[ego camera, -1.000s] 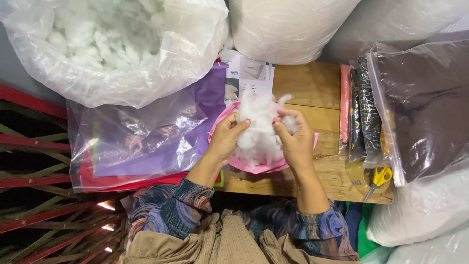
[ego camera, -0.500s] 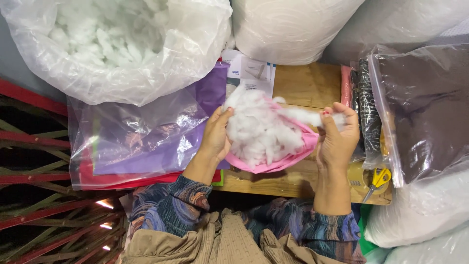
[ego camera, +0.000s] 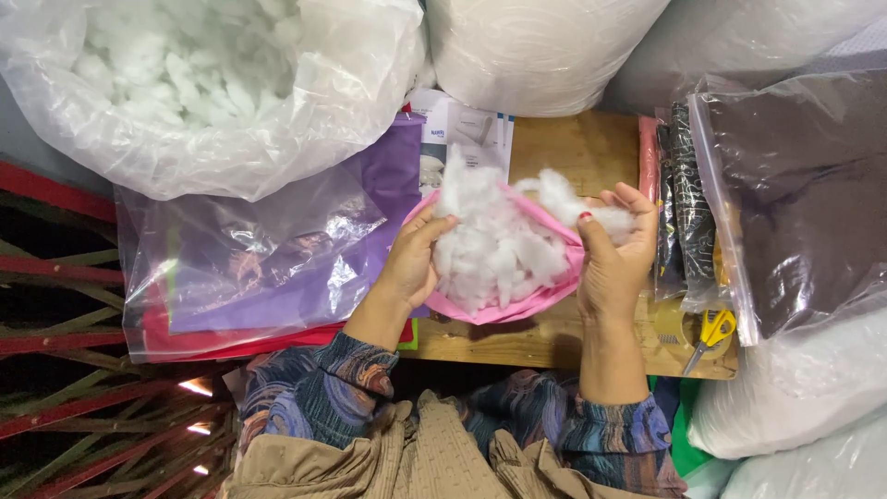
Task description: The person is manually stuffing a pink cushion cover with white polyester fiberfill taken from a large plastic bag.
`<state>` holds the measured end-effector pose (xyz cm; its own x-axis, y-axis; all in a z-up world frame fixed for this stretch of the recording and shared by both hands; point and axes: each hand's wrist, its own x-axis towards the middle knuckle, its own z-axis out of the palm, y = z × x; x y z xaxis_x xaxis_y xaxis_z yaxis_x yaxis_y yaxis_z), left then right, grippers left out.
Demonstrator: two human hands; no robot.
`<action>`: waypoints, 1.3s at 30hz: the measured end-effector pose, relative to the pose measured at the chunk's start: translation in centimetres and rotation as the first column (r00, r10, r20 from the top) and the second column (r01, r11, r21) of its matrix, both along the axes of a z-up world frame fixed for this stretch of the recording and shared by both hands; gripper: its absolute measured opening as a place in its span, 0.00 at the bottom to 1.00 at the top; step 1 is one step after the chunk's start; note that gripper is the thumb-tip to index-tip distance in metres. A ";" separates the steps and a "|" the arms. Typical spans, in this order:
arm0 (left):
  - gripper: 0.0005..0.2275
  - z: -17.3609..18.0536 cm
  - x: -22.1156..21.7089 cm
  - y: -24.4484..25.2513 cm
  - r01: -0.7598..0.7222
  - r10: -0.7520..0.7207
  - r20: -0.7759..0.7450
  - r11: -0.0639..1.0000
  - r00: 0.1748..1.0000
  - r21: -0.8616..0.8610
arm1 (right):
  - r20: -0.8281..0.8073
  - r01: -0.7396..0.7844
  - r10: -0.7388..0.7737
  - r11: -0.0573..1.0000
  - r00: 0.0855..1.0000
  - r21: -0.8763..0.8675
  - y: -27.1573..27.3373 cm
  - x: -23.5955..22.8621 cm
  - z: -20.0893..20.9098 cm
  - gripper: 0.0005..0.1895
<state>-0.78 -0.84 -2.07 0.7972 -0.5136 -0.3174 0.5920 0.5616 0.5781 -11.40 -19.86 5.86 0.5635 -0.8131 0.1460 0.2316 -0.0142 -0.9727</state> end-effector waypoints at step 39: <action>0.10 1.4 -1.5 1.0 0.105 -0.673 0.408 0.584 0.618 0.805 | -0.412 -0.250 0.203 0.966 0.888 -0.061 -0.8 0.2 -0.5 0.05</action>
